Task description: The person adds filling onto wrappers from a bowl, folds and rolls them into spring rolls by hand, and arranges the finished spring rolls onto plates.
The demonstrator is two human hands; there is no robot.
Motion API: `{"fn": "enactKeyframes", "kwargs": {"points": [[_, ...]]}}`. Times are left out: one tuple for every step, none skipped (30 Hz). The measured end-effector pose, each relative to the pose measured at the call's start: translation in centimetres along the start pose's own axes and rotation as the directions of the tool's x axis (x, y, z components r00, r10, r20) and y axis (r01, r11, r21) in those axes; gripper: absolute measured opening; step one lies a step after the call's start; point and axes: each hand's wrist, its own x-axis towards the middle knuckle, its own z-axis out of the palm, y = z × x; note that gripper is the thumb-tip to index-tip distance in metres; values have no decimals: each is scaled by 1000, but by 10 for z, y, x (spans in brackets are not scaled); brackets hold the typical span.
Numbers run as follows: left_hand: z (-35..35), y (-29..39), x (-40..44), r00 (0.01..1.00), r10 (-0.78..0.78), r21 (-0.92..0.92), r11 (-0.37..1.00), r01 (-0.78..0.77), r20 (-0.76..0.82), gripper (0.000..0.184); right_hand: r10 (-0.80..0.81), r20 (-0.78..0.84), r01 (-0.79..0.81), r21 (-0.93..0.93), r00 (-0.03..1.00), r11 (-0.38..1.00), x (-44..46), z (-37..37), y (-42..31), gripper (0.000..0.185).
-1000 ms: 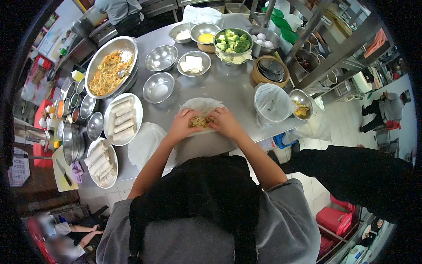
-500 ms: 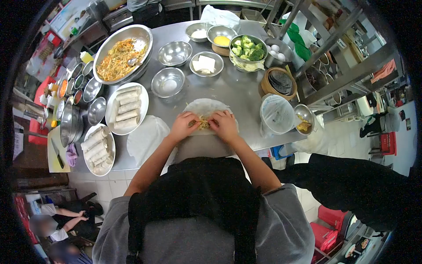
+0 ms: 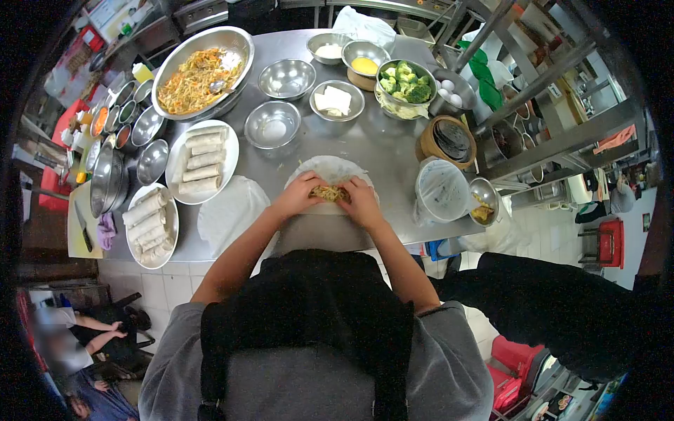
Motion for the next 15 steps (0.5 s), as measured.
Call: {"fn": "enactKeyframes", "kwargs": {"points": [[-1, 0, -1, 1000, 25, -5, 1000, -25, -19, 61, -20, 4, 20, -20, 1000, 1000, 1, -2, -1, 46], [-2, 0, -1, 998, 50, -9, 999, -50, -38, 59, -41, 7, 42, -40, 999, 998, 2, -4, -1, 46], [-6, 4, -1, 996, 75, -13, 997, -75, -57, 57, -70, -21, 70, -8, 997, 998, 3, -6, -1, 47], [-10, 8, -3, 995, 69, -34, 997, -72, -71, 57, -96, -49, 97, 24, 994, 995, 3, -9, -1, 47], [-14, 12, -5, 994, 64, -55, 996, -68, -84, 57, -120, -79, 124, 56, 990, 991, 3, -11, -1, 47], [-17, 13, -7, 994, 58, -76, 995, -65, -97, 58, -120, -70, 122, 22, 990, 992, 4, -14, -6, 48], [-17, 11, -8, 994, 62, -65, 996, -68, -90, 58, -121, -62, 120, -12, 991, 993, 5, -17, -13, 48], [-19, 10, -8, 994, 66, -55, 996, -70, -82, 59, -121, -54, 118, -45, 991, 992, 6, -17, -18, 48], [-18, 7, -9, 995, 69, -44, 996, -72, -75, 60, -101, -31, 99, -58, 994, 993, 7, -12, -21, 48], [-15, 5, -9, 999, 27, -59, 998, -29, -43, 61, -82, -8, 81, -73, 997, 994, 9, -5, -23, 48], [-12, 4, -7, 1000, -15, -72, 997, 14, -11, 62, -64, 14, 65, -88, 998, 994, 11, -1, -24, 48], [-13, 6, -6, 998, -55, -85, 995, 57, 22, 63, -44, 24, 45, -87, 999, 995, 11, 2, -22, 48], [-15, 7, -7, 998, -53, -92, 994, 54, 21, 62, -23, 33, 26, -87, 999, 996, 12, 5, -19, 48], [-16, 8, -8, 999, -51, -100, 994, 52, 19, 61, -4, 45, 8, -88, 999, 996, 12, 7, -16, 48], [-20, 13, -10, 999, -50, -108, 993, 51, 17, 60, -28, 25, 30, -66, 999, 997, 10, 2, -20, 48]]}}
